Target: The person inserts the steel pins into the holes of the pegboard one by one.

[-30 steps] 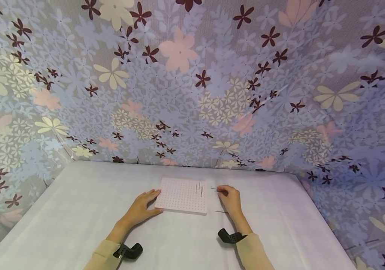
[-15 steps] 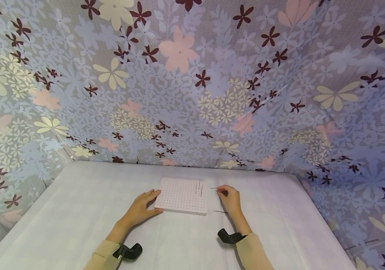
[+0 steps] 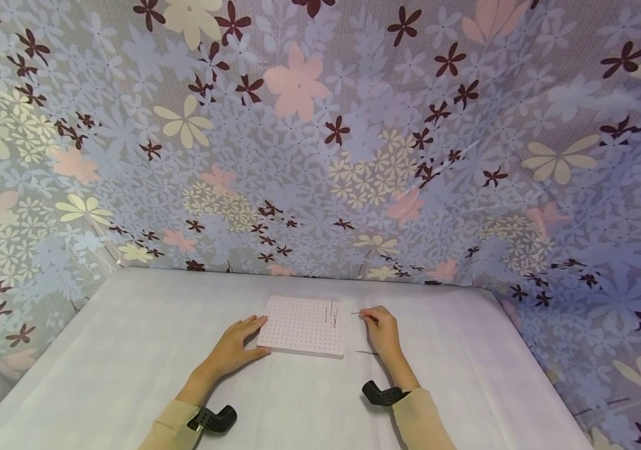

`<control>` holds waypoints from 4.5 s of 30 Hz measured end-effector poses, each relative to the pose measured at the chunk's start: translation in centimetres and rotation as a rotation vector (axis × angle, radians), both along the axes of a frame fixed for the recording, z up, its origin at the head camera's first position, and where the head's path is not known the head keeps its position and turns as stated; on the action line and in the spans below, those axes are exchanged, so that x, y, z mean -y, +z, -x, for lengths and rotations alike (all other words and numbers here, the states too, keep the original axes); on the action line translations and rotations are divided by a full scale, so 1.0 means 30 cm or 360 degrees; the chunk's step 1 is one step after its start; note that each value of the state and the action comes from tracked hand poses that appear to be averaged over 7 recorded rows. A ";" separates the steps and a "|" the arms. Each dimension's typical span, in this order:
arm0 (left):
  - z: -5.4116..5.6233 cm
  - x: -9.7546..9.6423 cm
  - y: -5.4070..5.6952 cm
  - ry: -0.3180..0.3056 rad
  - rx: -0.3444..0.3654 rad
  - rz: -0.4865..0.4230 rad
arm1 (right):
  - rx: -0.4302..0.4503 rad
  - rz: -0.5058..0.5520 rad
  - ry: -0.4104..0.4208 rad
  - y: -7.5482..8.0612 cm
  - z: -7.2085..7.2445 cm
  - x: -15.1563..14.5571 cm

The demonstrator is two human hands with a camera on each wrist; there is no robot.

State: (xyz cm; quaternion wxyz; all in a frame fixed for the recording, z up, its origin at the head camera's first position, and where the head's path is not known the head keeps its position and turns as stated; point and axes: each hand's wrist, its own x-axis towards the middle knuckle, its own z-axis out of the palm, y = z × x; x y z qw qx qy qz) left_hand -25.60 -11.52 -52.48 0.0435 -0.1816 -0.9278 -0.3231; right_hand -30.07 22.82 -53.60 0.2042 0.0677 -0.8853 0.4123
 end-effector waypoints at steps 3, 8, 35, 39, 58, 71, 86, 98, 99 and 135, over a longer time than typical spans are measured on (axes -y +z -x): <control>0.001 -0.001 0.000 -0.0004 -0.0005 -0.0003 | -0.0038 0.0064 -0.0007 0.003 -0.002 -0.001; 0.002 -0.004 -0.002 -0.0002 0.0004 -0.0017 | -0.0041 0.0120 -0.0034 0.005 -0.005 -0.003; 0.006 0.005 -0.013 -0.0017 -0.0025 -0.0024 | -0.0086 0.0590 0.0063 0.126 -0.060 0.067; 0.010 0.007 -0.008 -0.0021 -0.0017 -0.0028 | -0.0074 0.0608 0.0052 0.130 -0.061 0.072; 0.031 0.015 -0.005 -0.0027 -0.0009 -0.0018 | 0.0000 0.0839 0.0114 0.109 -0.030 0.113; 0.005 0.004 0.001 -0.0006 0.0016 -0.0055 | 0.0077 0.0906 0.0249 0.085 -0.033 0.140; -0.057 -0.026 0.011 0.0060 0.0054 -0.0037 | 0.0158 0.0793 0.0428 0.169 -0.117 0.152; -0.104 -0.051 0.016 0.0103 0.0074 -0.0011 | 0.0280 0.0716 0.0404 0.189 -0.149 0.129; -0.108 -0.054 0.018 0.0107 0.0077 -0.0007 | 0.0282 0.0713 0.0407 0.191 -0.152 0.127; -0.143 -0.069 0.045 0.0133 0.0129 -0.0013 | 0.0209 0.0225 0.0169 0.092 -0.060 -0.045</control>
